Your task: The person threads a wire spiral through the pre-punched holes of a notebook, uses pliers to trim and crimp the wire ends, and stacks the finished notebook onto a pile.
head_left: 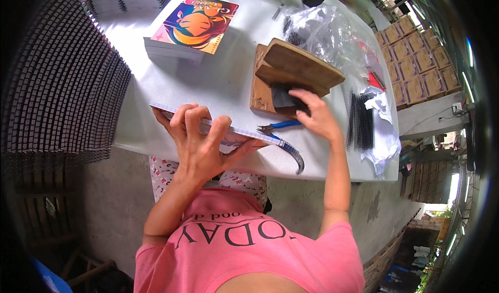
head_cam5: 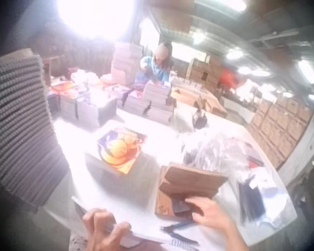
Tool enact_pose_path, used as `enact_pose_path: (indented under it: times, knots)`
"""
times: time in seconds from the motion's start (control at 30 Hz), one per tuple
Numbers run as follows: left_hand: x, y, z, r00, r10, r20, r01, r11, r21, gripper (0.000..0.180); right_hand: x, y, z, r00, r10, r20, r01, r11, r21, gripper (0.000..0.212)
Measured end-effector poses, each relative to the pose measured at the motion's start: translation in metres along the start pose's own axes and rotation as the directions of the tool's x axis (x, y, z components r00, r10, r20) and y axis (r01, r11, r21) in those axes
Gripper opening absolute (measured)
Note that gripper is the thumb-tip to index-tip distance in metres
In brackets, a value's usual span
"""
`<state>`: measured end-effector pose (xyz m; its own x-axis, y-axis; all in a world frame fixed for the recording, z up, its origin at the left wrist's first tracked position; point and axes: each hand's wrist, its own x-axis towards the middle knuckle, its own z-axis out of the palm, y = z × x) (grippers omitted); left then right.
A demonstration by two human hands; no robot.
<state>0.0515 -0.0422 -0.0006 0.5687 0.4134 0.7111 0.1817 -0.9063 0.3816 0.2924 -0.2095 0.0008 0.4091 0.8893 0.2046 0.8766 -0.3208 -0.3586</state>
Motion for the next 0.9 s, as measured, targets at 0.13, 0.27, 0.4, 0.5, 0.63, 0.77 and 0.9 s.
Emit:
enact_pose_path:
  times: [0.13,0.27,0.4,0.5,0.63,0.77,0.9]
  knots:
    - [-0.002,0.000,-0.004,1.000,-0.007,0.019,0.007,0.999,-0.032,0.054,-0.005,0.025,0.022,0.991,0.021,-0.129,-0.013,0.998,0.065,0.049]
    - [0.005,0.002,0.001,0.999,-0.036,-0.032,0.034,0.997,-0.065,0.058,-0.015,-0.022,0.024,0.950,0.107,-0.293,0.270,0.188,0.944,0.027]
    - [0.000,0.004,0.001,0.998,-0.064,-0.001,0.064,0.992,-0.109,0.060,0.000,-0.055,0.017,0.953,-0.293,-0.072,0.176,0.348,0.921,0.013]
    - [-0.001,0.009,0.001,0.999,-0.035,-0.042,0.030,0.994,-0.108,0.061,0.002,-0.051,0.027,0.948,-0.133,-0.291,0.287,-0.051,0.957,0.009]
    - [0.004,0.006,-0.001,0.998,-0.055,-0.012,0.053,0.992,-0.113,0.062,0.009,-0.072,0.000,0.964,-0.256,-0.069,0.228,0.666,0.710,0.009]
    - [0.002,0.005,0.002,0.999,-0.036,-0.006,0.035,0.993,-0.109,0.062,0.005,-0.074,0.013,0.875,-0.293,-0.385,0.374,-0.097,0.922,0.008]
    - [0.001,0.000,0.005,0.998,-0.066,-0.006,0.065,0.987,-0.146,0.064,0.020,-0.083,0.010,0.992,0.047,-0.115,0.051,0.690,0.722,0.021]
